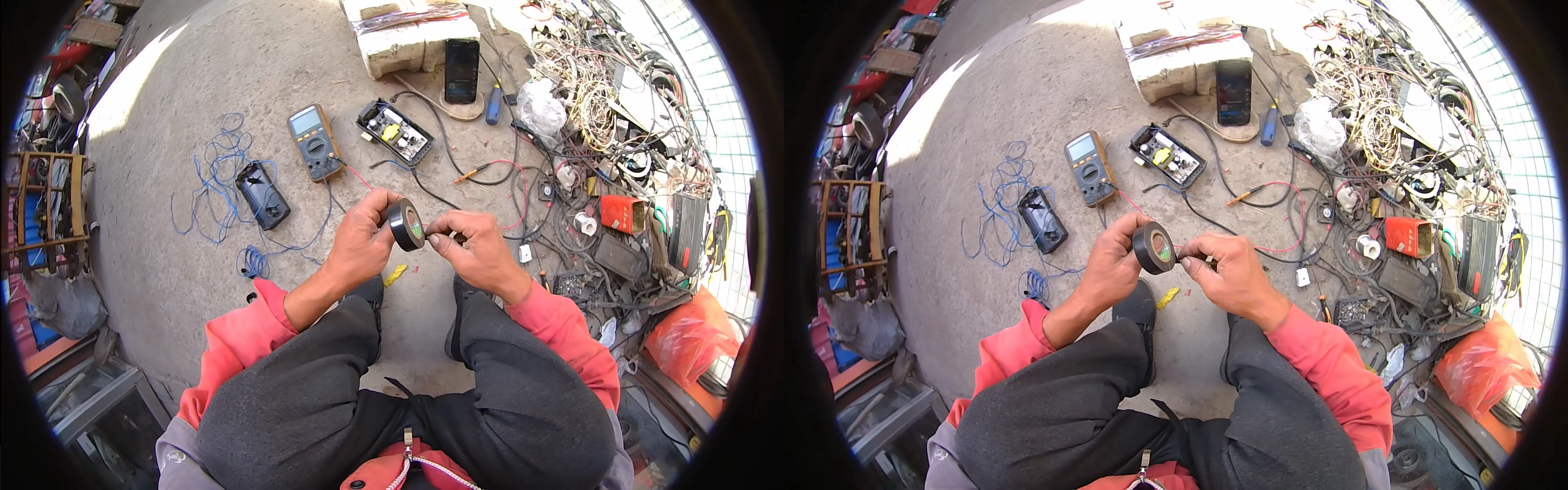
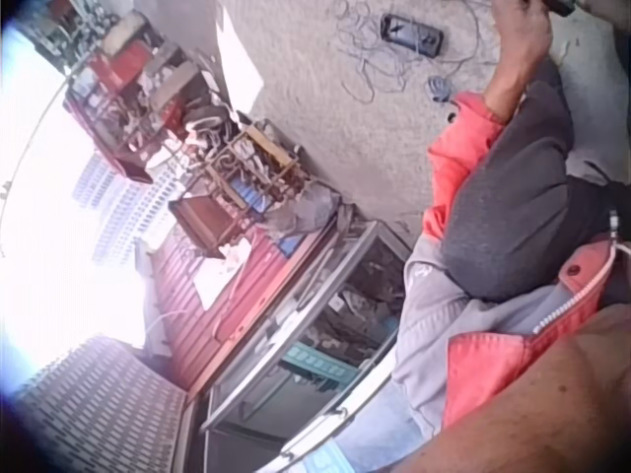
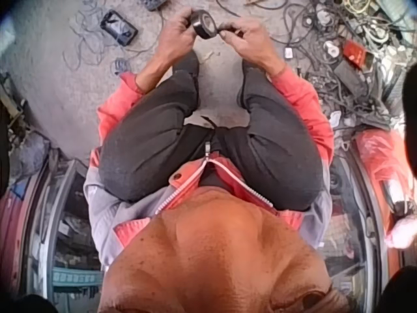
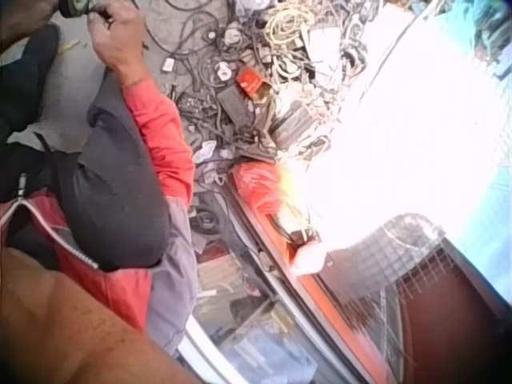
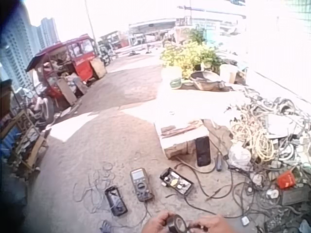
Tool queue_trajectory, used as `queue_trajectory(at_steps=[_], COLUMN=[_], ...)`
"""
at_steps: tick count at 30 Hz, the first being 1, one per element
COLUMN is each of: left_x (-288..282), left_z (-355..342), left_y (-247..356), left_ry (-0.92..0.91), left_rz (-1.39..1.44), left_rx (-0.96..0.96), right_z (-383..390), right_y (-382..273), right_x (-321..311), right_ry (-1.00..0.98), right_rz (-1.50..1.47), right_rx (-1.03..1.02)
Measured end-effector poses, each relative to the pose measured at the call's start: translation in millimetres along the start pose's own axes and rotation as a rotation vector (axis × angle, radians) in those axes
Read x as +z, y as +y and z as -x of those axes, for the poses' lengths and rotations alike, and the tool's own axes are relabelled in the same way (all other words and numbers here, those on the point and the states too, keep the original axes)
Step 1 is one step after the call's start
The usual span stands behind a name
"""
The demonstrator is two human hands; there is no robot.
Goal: The person sits on the ground and repairs a wire by stripping insulation, twisting the ends, and wrapping the connection with black electrical tape. The person uses pliers to cut the tape and continues wrapping the joint.
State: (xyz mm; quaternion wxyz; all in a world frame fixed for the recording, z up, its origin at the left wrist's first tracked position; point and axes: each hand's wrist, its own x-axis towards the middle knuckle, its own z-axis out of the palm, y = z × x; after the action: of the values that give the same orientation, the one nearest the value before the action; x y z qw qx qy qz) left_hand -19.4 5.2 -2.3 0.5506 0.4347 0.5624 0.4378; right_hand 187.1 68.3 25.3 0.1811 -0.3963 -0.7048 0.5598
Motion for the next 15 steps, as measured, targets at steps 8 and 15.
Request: queue_trajectory(at_steps=[8,15], left_x=[3,1], left_z=[0,-3], left_y=[8,2], left_ry=[0.023,0.057], left_rz=[0.025,-0.106], left_rx=[-0.117,-0.208], right_z=[0,2], right_y=[5,1], right_x=[5,7], right_ry=[0.004,0.003], right_rz=[0.067,0.083], right_rx=[-0.080,-0.106])
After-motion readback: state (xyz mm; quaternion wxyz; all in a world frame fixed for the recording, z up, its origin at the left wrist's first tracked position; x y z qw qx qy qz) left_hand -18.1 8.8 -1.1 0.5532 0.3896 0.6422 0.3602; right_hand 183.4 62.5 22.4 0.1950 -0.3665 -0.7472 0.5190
